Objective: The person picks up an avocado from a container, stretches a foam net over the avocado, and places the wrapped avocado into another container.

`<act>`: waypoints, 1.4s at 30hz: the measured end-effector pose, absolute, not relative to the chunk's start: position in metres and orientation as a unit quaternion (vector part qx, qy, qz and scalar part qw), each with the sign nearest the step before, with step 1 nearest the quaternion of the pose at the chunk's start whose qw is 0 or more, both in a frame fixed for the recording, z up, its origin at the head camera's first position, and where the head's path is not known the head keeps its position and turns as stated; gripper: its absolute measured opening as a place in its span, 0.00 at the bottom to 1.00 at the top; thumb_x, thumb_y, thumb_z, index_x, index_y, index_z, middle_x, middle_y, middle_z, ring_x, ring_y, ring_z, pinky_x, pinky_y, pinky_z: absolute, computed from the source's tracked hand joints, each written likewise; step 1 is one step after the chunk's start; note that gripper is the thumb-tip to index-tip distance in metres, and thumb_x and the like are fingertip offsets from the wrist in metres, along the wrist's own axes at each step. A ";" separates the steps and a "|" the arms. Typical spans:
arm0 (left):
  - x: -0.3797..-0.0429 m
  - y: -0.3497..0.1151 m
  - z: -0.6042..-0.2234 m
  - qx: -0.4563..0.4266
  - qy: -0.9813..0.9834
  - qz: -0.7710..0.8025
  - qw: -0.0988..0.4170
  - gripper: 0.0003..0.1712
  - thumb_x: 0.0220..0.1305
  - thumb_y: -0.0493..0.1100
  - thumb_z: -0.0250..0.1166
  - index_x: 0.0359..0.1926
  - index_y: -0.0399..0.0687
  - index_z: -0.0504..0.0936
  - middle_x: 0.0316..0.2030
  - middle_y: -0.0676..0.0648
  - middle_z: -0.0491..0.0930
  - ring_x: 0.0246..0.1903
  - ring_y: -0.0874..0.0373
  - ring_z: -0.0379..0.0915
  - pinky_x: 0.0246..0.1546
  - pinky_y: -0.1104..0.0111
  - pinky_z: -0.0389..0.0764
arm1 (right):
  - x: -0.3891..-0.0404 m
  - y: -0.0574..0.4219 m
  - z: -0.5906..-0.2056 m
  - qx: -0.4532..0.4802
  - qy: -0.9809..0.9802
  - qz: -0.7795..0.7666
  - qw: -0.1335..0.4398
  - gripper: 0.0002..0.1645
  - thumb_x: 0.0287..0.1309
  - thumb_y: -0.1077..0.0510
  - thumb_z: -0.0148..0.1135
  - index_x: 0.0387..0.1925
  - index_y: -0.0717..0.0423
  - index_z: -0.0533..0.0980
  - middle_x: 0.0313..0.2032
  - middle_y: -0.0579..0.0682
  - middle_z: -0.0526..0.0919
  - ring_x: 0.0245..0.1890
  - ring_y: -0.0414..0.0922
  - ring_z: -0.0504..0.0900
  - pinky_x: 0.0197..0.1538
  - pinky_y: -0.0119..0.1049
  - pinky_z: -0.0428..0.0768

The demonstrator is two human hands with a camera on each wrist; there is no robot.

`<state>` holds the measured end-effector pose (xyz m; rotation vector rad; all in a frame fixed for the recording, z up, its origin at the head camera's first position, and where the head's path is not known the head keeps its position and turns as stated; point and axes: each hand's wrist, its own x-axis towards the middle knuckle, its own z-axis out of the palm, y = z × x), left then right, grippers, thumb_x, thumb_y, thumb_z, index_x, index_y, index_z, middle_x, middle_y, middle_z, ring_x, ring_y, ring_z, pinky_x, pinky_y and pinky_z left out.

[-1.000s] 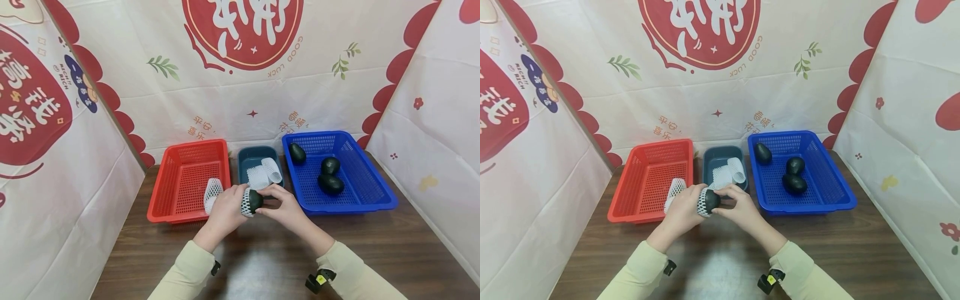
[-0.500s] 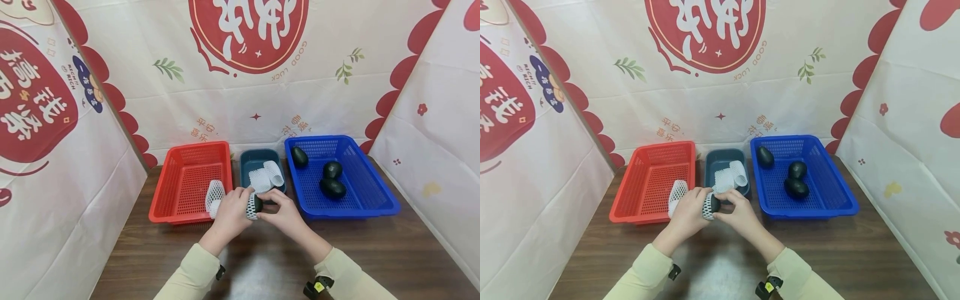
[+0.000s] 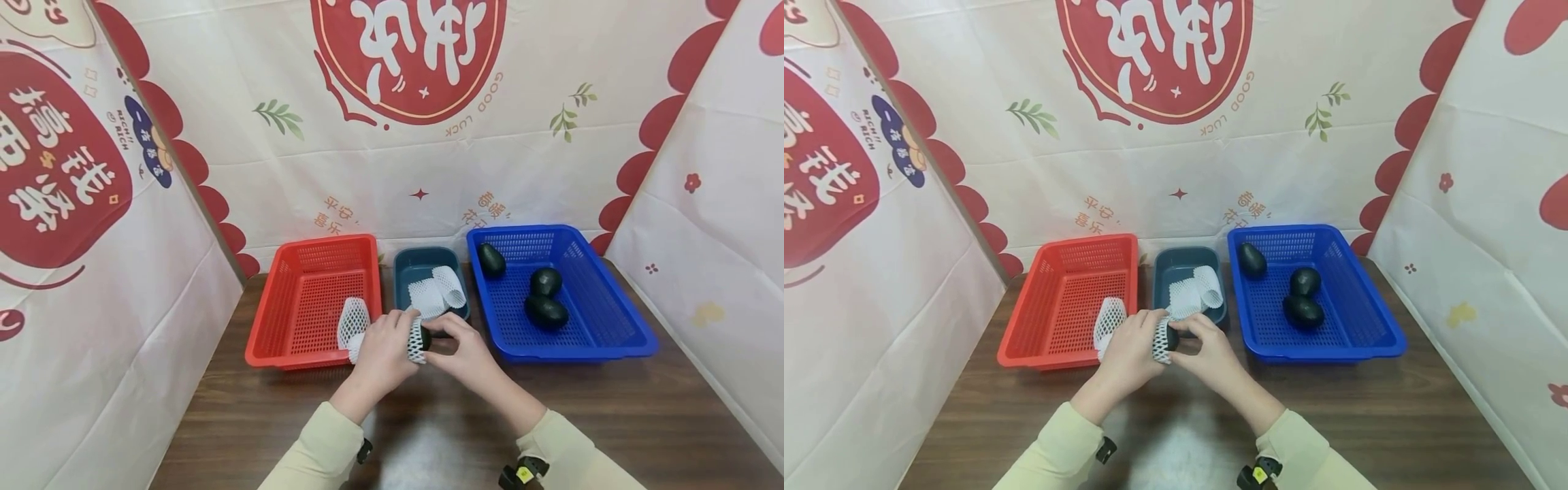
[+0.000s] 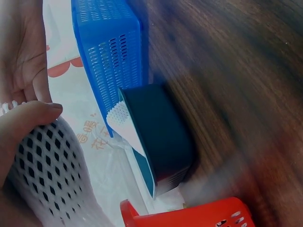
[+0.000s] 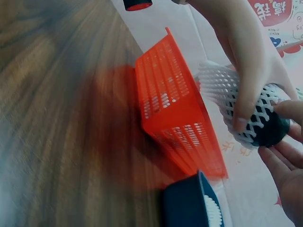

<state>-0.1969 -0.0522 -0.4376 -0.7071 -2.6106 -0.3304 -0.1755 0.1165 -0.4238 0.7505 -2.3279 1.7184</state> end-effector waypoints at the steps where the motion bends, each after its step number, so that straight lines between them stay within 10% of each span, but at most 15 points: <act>1: -0.197 -0.052 -0.437 -0.250 -0.938 -0.122 0.205 0.45 0.33 0.56 0.73 0.55 0.49 0.66 0.42 0.49 0.71 0.38 0.55 0.68 0.39 0.62 0.73 | -0.177 0.118 -0.424 0.260 -0.775 0.570 0.080 0.23 0.44 0.69 0.66 0.46 0.63 0.74 0.43 0.55 0.73 0.46 0.50 0.74 0.46 0.44 0.74; 15: -0.191 -0.048 -0.435 -0.240 -0.939 -0.157 0.189 0.43 0.36 0.59 0.73 0.54 0.53 0.65 0.50 0.47 0.64 0.46 0.55 0.63 0.45 0.60 0.72 | -0.192 0.120 -0.447 0.216 -0.769 0.597 -0.071 0.41 0.46 0.48 0.67 0.60 0.36 0.57 0.58 0.47 0.61 0.51 0.49 0.71 0.44 0.37 0.77; 31: -0.193 -0.054 -0.435 -0.231 -0.935 -0.180 0.199 0.48 0.35 0.63 0.72 0.59 0.58 0.63 0.52 0.51 0.65 0.50 0.58 0.60 0.47 0.59 0.70 | -0.199 0.126 -0.451 0.182 -0.776 0.604 -0.025 0.37 0.44 0.46 0.68 0.58 0.38 0.64 0.55 0.47 0.66 0.49 0.47 0.74 0.42 0.33 0.77; 42: -0.191 -0.061 -0.438 -0.260 -0.857 -0.307 0.321 0.28 0.39 0.56 0.73 0.42 0.50 0.77 0.42 0.52 0.69 0.46 0.61 0.62 0.47 0.68 0.68 | -0.196 0.130 -0.432 0.220 -0.738 0.638 0.027 0.37 0.48 0.62 0.65 0.60 0.53 0.63 0.55 0.55 0.64 0.50 0.51 0.73 0.42 0.35 0.77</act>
